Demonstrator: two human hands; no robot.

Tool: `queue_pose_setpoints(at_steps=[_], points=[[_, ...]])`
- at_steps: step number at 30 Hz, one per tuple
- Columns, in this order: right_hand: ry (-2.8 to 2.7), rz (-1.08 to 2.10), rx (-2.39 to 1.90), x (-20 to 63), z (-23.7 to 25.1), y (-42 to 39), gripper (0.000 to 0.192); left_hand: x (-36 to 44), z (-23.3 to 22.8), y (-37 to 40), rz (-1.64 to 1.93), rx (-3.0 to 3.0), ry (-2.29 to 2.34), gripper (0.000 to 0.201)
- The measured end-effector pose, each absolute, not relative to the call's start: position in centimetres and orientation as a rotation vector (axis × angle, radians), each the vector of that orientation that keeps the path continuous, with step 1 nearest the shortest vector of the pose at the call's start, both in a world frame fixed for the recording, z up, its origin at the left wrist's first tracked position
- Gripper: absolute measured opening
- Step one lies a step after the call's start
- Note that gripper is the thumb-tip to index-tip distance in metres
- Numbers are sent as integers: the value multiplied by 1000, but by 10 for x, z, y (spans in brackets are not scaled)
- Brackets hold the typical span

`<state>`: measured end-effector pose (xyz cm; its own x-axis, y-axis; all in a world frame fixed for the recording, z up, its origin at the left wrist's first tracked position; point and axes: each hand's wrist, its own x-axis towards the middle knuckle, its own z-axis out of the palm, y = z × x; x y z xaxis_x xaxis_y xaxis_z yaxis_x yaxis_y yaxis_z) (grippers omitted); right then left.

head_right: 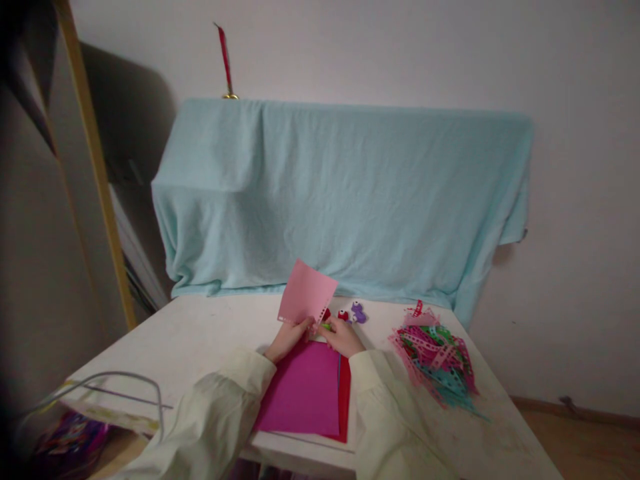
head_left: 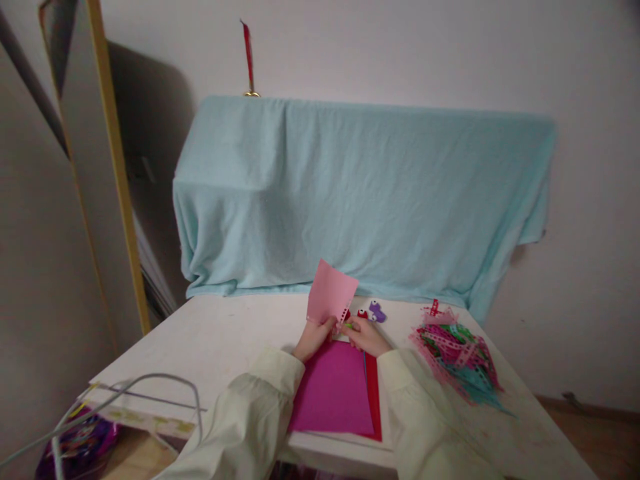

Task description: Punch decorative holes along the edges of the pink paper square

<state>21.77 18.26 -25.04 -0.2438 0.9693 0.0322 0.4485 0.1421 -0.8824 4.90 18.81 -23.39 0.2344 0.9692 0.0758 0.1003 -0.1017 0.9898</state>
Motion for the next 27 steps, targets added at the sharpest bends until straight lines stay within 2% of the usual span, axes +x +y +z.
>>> queue_pose_setpoints(at_steps=[14,27], points=[[-1794,1062,-1330,217,-244,179,42,49,-249,195,1050,1505,1093,29],[-1837,1058,-1269,218,-242,177,40,47,-245,193,1057,1560,1095,29]])
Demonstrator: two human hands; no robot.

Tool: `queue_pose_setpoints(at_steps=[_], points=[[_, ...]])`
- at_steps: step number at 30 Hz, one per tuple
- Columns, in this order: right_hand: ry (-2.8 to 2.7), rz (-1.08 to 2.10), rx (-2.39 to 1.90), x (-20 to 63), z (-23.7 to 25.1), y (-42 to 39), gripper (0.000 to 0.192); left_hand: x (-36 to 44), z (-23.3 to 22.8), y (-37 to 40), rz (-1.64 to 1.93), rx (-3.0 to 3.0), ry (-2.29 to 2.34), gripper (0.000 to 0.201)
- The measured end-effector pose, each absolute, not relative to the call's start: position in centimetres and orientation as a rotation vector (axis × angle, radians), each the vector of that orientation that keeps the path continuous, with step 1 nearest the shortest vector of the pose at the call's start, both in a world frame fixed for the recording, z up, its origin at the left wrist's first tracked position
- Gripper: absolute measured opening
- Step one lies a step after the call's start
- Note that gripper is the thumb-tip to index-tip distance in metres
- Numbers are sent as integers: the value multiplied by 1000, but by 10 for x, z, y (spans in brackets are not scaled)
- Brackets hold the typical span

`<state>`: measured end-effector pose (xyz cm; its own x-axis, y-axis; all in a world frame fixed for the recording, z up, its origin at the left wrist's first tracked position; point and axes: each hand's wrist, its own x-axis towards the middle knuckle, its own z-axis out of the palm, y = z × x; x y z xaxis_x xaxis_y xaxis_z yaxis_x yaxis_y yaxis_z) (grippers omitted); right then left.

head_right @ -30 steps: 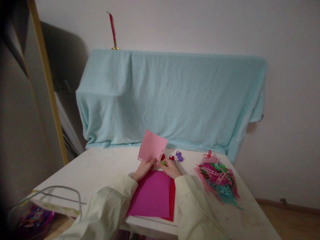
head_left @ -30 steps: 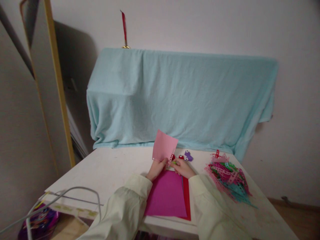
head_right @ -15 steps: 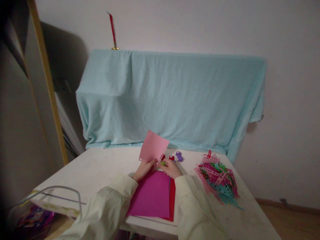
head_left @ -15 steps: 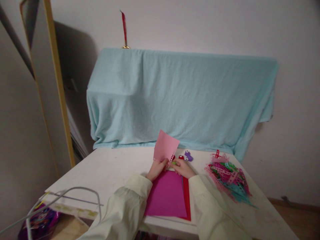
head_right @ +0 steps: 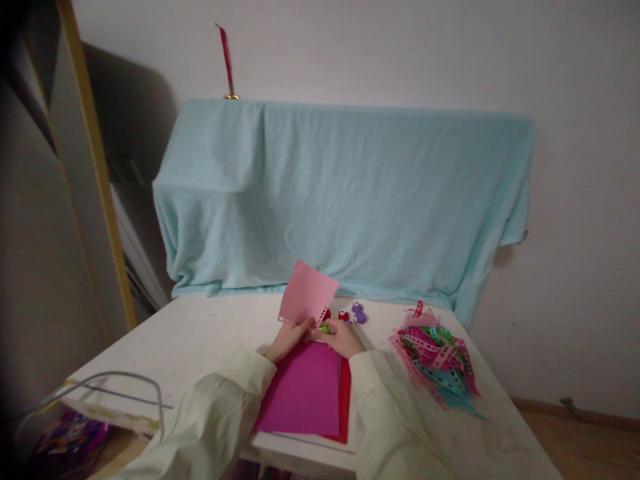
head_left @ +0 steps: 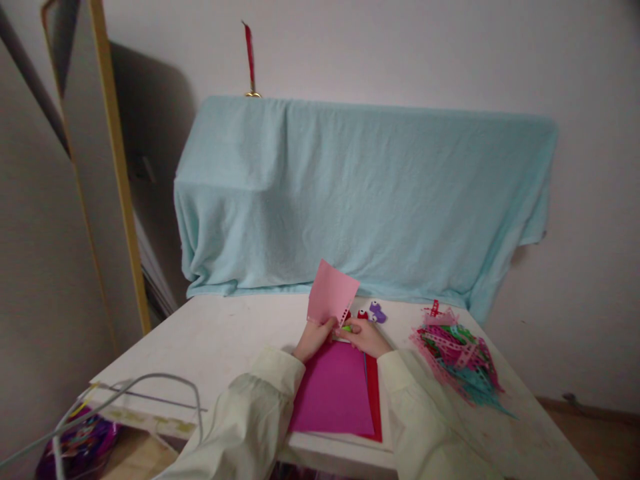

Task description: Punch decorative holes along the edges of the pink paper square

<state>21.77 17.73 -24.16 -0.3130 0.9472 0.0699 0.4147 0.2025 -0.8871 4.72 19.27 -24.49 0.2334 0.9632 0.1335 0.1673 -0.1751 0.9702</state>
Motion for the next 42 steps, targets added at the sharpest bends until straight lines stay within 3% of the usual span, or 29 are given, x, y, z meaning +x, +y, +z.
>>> queue_pose_setpoints(at_steps=[22,42], points=[[-1748,1002,-1424,212,-221,168,37,48,-246,194,1044,1506,1131,27],[-1784,917,-1414,216,-246,178,35,49,-241,191,1035,1504,1089,27]])
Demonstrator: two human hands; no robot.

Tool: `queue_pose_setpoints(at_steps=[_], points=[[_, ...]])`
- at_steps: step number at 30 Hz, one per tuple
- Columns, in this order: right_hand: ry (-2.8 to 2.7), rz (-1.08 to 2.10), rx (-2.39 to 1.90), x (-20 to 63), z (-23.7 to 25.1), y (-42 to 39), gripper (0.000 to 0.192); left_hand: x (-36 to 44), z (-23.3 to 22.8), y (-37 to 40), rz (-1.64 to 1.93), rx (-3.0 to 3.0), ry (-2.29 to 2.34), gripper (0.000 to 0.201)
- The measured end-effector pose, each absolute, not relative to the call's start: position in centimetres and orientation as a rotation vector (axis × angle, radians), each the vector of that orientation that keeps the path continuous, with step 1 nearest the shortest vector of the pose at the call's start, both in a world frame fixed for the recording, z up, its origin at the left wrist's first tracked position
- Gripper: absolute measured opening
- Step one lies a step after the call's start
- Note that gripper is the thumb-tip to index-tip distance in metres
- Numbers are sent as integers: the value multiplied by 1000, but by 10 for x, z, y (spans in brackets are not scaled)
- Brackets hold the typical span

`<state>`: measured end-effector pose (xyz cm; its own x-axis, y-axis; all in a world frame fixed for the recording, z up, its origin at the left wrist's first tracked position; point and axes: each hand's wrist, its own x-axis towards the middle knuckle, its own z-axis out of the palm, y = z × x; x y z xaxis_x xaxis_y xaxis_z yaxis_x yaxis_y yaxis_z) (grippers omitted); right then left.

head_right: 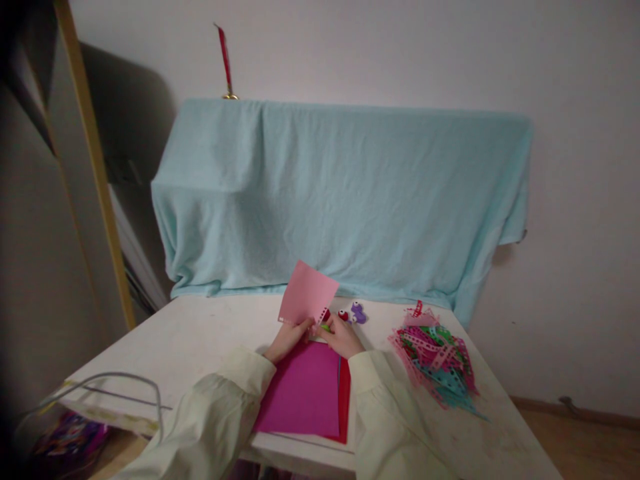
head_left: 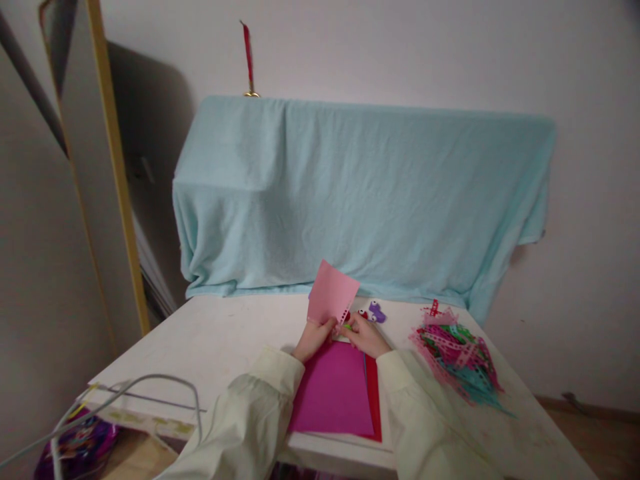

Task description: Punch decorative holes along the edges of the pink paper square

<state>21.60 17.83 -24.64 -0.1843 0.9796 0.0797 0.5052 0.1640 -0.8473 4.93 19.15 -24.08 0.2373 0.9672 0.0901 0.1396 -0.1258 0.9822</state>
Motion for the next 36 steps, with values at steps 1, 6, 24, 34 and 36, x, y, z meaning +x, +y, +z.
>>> queue_pose_setpoints(at_steps=[1,6,24,34,36], points=[[-1789,909,-1415,216,-247,179,35,49,-241,192,1027,1503,1102,27],[-1811,877,-1423,218,-250,180,36,48,-247,194,998,1515,1143,33],[-1968,517,-1487,221,-243,180,33,49,-237,191,1059,1455,1166,24],[-1955,575,-1350,223,-253,186,28,47,-228,190,1193,1455,1222,16],[-1947,564,-1343,223,-254,186,27,47,-230,191,1197,1454,1218,16]])
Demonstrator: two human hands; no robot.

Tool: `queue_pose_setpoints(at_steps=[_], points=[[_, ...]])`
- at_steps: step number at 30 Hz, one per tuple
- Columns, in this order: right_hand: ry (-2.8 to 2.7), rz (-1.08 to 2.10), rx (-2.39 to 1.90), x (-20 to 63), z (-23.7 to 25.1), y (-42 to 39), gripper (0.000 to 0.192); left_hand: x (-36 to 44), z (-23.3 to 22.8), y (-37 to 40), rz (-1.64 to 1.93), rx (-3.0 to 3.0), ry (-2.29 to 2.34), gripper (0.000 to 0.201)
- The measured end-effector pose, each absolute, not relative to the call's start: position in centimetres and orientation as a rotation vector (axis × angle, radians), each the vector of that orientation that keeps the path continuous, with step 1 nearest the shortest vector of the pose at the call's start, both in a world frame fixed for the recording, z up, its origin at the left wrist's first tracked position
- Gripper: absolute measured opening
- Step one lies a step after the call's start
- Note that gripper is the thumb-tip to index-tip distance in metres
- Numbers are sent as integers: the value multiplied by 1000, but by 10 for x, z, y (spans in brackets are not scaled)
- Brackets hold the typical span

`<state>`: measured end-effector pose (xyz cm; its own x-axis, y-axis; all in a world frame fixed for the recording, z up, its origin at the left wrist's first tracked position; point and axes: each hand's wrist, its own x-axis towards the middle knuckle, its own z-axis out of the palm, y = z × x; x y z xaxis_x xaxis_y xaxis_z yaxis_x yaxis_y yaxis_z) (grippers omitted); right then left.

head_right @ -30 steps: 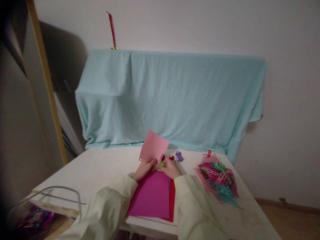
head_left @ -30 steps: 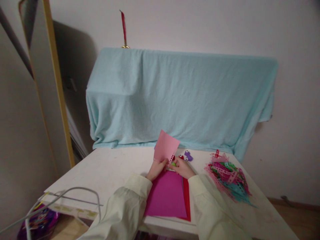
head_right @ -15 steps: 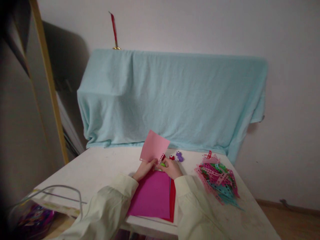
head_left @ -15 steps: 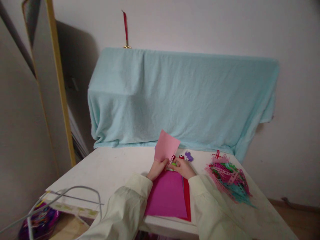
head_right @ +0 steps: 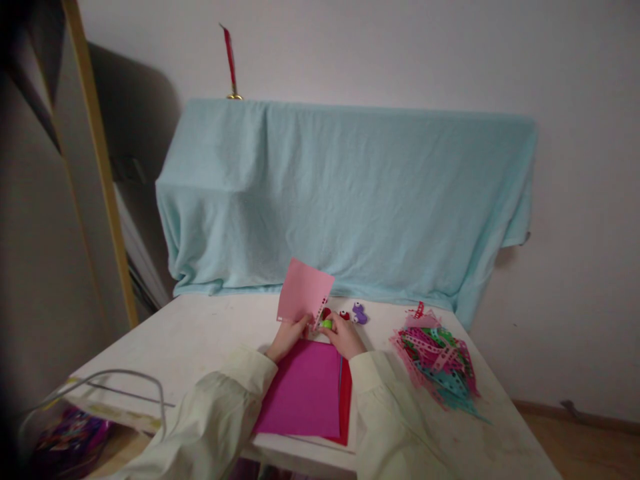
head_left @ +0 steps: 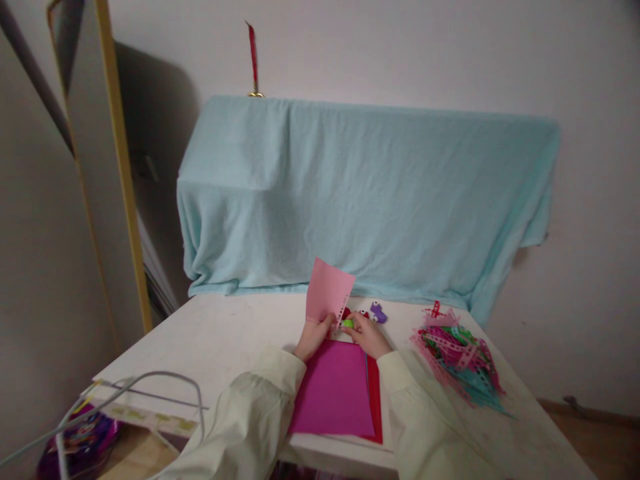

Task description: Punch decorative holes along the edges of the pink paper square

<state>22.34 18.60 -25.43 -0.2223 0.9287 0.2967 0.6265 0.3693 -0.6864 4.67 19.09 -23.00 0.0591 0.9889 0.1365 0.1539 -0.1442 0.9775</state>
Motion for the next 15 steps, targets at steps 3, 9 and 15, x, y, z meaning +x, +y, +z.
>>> queue_pose_setpoints(at_steps=[3,9,15], points=[[-1955,503,-1376,224,-253,185,25,46,-234,193,1181,1457,1219,18],[-2013,347,-1473,223,-242,179,23,46,-243,198,1231,1479,1221,22],[-2028,301,-1582,221,-233,172,23,45,-236,192,1225,1423,1224,23]])
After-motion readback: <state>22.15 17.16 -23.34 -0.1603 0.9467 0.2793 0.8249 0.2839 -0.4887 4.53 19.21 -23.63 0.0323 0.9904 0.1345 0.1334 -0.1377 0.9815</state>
